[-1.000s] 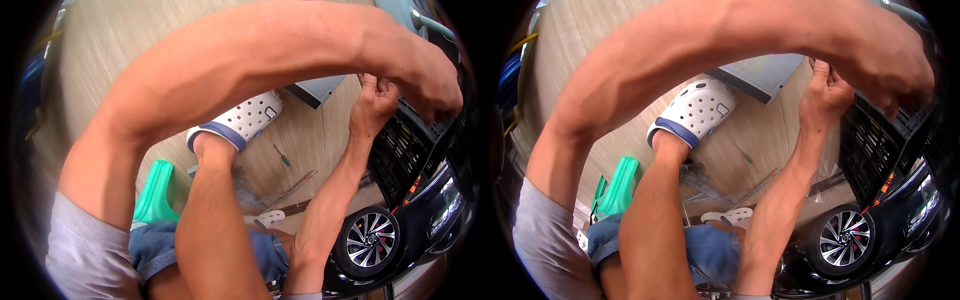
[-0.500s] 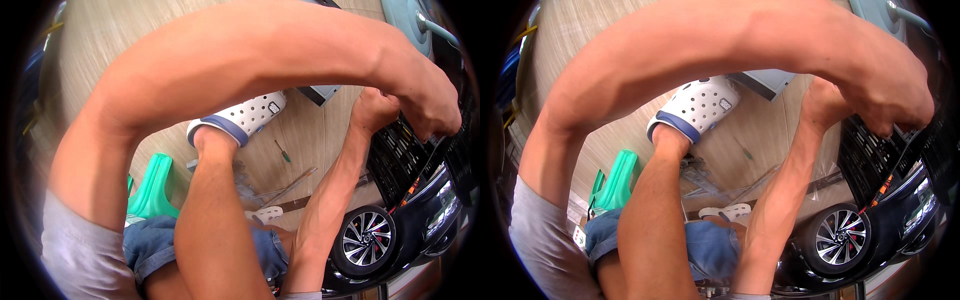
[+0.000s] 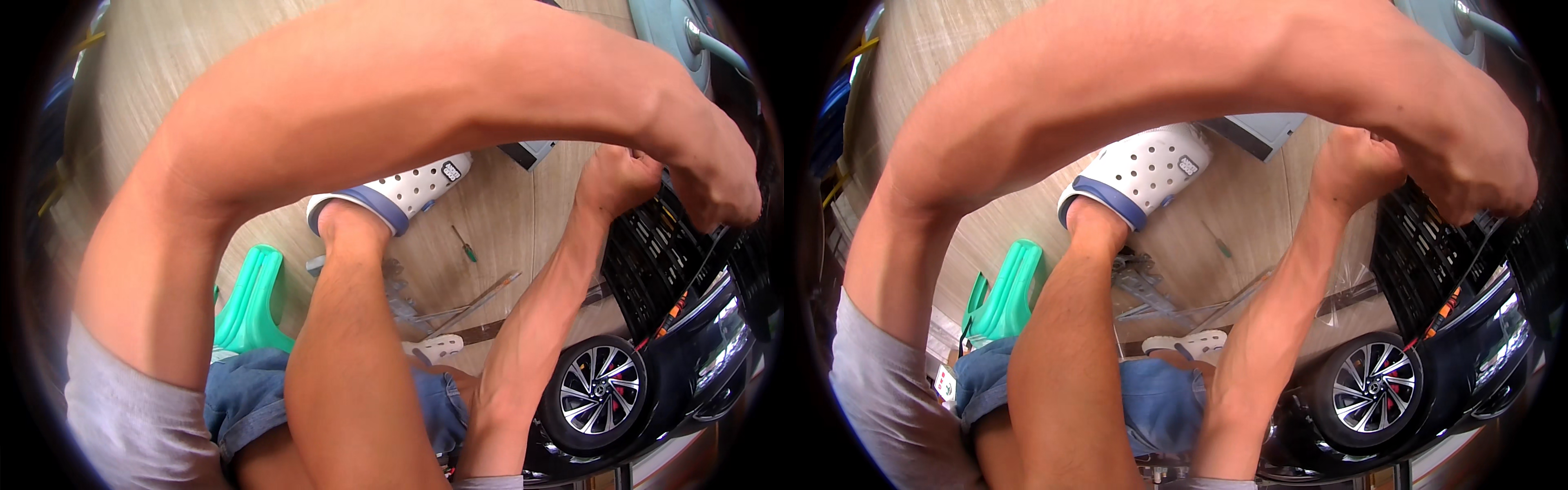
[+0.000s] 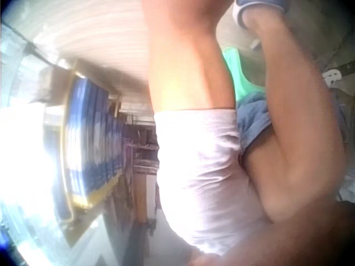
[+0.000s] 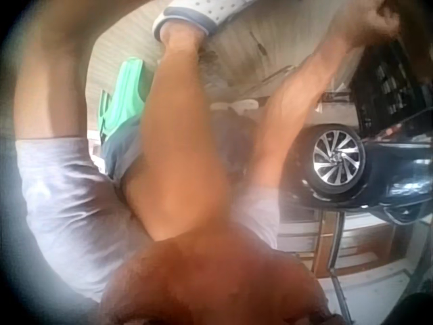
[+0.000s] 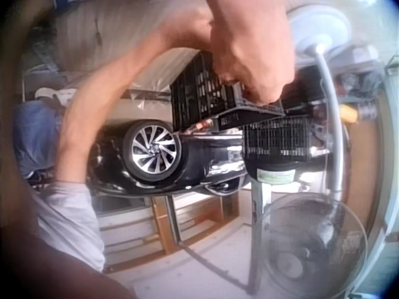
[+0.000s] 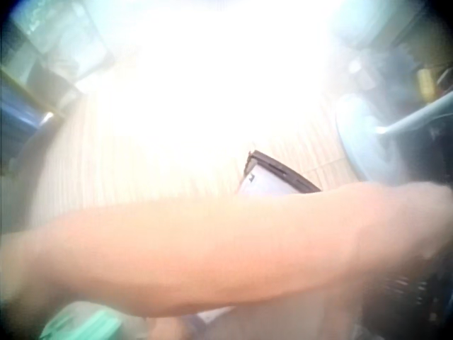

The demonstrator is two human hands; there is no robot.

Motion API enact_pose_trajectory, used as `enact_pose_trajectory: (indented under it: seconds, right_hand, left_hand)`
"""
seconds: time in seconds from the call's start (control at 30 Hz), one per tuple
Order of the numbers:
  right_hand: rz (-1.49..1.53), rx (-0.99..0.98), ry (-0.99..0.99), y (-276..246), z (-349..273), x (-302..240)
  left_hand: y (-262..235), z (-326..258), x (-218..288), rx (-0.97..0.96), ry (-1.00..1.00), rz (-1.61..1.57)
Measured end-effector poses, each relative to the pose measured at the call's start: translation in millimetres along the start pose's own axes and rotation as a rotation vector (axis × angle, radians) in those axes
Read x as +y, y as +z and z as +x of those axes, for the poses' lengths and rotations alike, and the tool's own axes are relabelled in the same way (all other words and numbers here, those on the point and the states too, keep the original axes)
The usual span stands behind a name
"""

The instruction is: The person sits on a small stool and uses a screwdriver to work on a mechanical part with gears, then shifts to a rectangular metal box to tighten screws. The person alternates between these two objects, using the screwdriver to adjust components on both.

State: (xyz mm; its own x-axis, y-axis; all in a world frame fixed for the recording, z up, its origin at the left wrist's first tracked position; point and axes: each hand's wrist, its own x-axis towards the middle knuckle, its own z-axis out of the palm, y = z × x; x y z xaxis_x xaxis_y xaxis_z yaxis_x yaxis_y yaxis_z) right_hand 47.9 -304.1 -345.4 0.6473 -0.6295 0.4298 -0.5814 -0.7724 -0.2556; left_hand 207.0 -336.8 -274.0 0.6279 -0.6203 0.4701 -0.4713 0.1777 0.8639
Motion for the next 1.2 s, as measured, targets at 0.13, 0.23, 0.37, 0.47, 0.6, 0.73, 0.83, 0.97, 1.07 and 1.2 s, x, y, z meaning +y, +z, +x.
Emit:
enact_pose_trajectory:
  seconds: [0.13, 0.23, 0.37, 0.47, 0.6, 0.73, 0.83, 0.97, 1.07, 1.2]
  right_hand:
    - [0.037, -0.023, 0.143, 1.7, 5.1, -12.1]
    - [0.199, -0.021, 0.172, 1.2, 5.9, -5.2]
    - [0.781, -0.019, 0.296, -4.7, 6.2, -23.9]
    - [0.526, -0.005, 0.169, -1.7, 6.1, -2.9]
    - [0.075, 0.041, 0.09, 1.3, 6.1, 3.4]
    - [0.184, -0.015, 0.142, -2.9, 9.7, -3.4]
    - [0.455, -0.071, 0.176, -9.5, 9.3, -21.1]
    - [0.139, -0.199, 0.089, -22.8, 12.4, -22.1]
    - [-0.008, -0.166, 0.064, -14.6, 8.3, 0.9]
    - [0.081, -0.041, 0.064, -3.9, 7.1, 5.7]
  left_hand:
    - [4.4, 0.5, -3.3, -0.015, -0.025, 0.001]
    - [7.8, 0.4, -4.1, -0.025, -0.039, -0.007]
    - [9.7, -0.9, -9.9, -0.035, -0.06, -0.001]
    - [12.9, -0.7, -7.5, -0.042, -0.063, -0.009]
    - [14.1, 2.1, -7.1, -0.045, -0.073, -0.011]
    - [15.8, 3.2, -10.1, -0.053, -0.084, -0.014]
    - [16.1, 3.1, -12.9, -0.054, -0.09, -0.013]
    - [17.7, 1.1, -12.7, -0.06, -0.096, -0.015]
    - [18.5, -1.4, -11.5, -0.063, -0.099, -0.014]
    - [17.4, -3.5, -10.3, -0.067, -0.107, -0.022]
